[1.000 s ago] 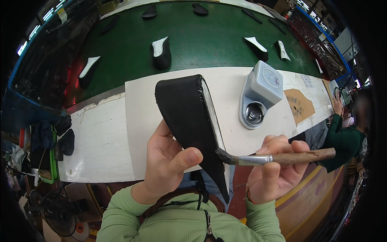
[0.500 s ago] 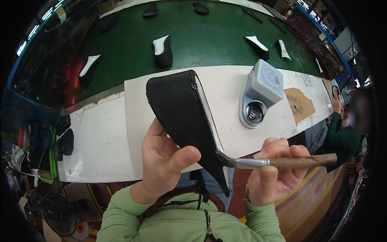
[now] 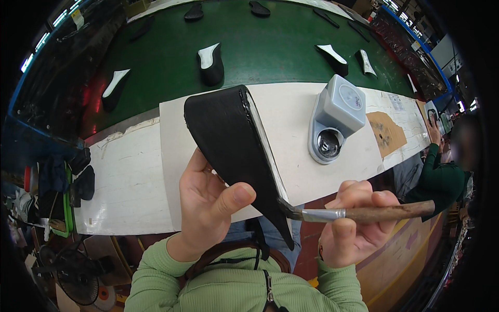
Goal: The person paints the inner sole and edges of black shoe parts with a brush, repeatedly dipping the brush into a container of white paint. The person handles multiple shoe parts one at a time, turning them to cover different areas.
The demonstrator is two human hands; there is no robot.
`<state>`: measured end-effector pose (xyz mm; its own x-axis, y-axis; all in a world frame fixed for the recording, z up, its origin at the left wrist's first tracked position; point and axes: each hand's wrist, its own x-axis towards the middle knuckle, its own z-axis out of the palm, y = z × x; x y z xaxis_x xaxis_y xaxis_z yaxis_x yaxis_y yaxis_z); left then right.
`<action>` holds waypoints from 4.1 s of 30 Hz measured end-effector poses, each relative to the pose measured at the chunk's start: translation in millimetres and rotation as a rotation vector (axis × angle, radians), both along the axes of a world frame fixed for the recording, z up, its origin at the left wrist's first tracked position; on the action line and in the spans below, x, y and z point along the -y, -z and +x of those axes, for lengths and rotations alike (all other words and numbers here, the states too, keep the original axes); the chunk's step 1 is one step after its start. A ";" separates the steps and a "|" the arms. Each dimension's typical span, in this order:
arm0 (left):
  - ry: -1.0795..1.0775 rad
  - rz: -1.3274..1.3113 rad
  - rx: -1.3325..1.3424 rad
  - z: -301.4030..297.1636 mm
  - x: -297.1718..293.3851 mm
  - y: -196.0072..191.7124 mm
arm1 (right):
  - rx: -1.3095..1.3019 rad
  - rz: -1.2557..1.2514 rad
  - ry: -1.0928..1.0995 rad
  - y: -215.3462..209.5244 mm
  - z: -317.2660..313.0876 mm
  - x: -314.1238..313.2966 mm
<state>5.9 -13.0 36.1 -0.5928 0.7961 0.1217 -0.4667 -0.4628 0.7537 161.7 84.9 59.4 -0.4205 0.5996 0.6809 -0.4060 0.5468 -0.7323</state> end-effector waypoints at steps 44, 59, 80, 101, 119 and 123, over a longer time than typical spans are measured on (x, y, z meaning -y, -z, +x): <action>0.019 -0.151 0.111 -3.1 -8.2 -3.3 | -0.012 0.346 0.085 11.1 13.5 6.1; 0.048 -0.212 0.144 -5.0 -9.9 5.7 | -0.038 0.468 0.081 14.7 19.7 13.7; 0.055 -0.167 0.070 5.3 -6.2 -0.5 | 0.010 0.204 0.000 9.2 2.0 -18.2; 0.201 -0.077 0.129 -2.2 -5.7 2.3 | -0.139 -0.301 -0.175 6.2 7.2 -8.5; 0.282 -0.036 0.367 -0.2 -19.7 26.9 | 0.013 0.461 -0.254 18.7 9.9 1.9; 0.314 -0.014 0.422 -11.9 -18.6 28.5 | 0.011 0.303 -0.415 6.2 18.8 -9.6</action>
